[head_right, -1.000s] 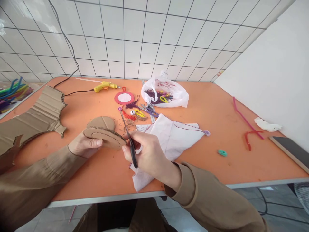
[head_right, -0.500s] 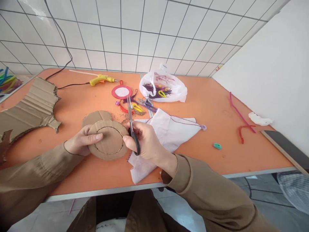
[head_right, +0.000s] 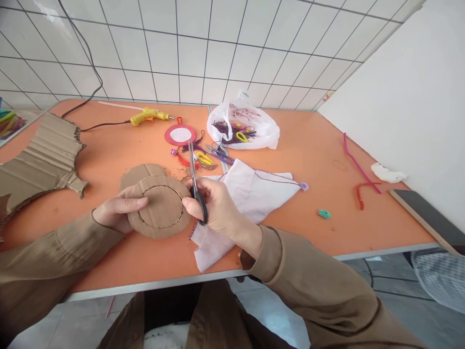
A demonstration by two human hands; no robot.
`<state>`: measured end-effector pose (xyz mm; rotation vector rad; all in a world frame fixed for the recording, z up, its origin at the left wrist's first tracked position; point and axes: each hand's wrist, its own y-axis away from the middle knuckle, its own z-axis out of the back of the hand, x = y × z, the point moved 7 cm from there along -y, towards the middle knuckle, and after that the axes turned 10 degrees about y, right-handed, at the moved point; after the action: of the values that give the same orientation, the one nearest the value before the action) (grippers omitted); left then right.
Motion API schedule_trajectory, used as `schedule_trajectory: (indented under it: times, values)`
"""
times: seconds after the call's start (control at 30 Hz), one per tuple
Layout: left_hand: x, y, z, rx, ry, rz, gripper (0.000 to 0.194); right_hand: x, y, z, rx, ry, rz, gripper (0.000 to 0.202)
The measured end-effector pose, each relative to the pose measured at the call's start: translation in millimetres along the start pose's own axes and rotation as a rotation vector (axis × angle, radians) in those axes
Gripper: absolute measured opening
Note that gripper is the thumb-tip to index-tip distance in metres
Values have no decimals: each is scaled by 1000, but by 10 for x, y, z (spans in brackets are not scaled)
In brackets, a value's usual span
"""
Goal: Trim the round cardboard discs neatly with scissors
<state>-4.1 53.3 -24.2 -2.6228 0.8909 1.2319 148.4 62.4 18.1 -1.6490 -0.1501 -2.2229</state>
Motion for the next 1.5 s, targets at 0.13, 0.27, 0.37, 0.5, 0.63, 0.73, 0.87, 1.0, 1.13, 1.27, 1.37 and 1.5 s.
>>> schedule_trajectory:
  times: [0.13, 0.27, 0.37, 0.5, 0.63, 0.73, 0.87, 1.0, 1.13, 1.27, 1.37, 1.5]
  values:
    - [-18, -26, 72, -104, -1, -32, 36, -6, 14, 5, -19, 19, -6, 8]
    - [-28, -43, 77, -116, 26, -55, 42, -57, 14, 46, -78, 15, -27, 8]
    - [27, -42, 4, -31, 45, 9, 43, -141, 8, 97, -179, -53, -51, 12]
    - [125, -37, -52, 19, -5, 90, 31, -269, 21, 101, -267, -160, -129, 20]
    - [111, -47, -13, -76, -49, 57, 23, -218, 25, 44, -188, -171, -94, 18]
    - [56, -48, -20, -113, -155, 32, 26, -163, 23, 48, -144, -122, -83, 16]
    - [-6, -52, -36, -149, -188, -48, 25, -190, 26, 26, -123, -109, -155, 17]
    - [22, -51, 1, -191, -130, -74, 21, -233, 45, -15, -191, -206, -186, 15]
    - [34, -35, -12, -203, -144, -105, 20, -265, 54, -61, -222, -272, -189, 17]
    - [56, -18, -44, -275, -108, -122, 28, -240, 69, -17, -270, -134, -140, 19]
    - [64, -17, -39, -327, -83, -101, 25, -122, 59, 36, -275, -40, -26, 19]
    - [11, -35, -62, -266, -169, -73, 15, 52, 28, 104, -250, -33, 139, 16]
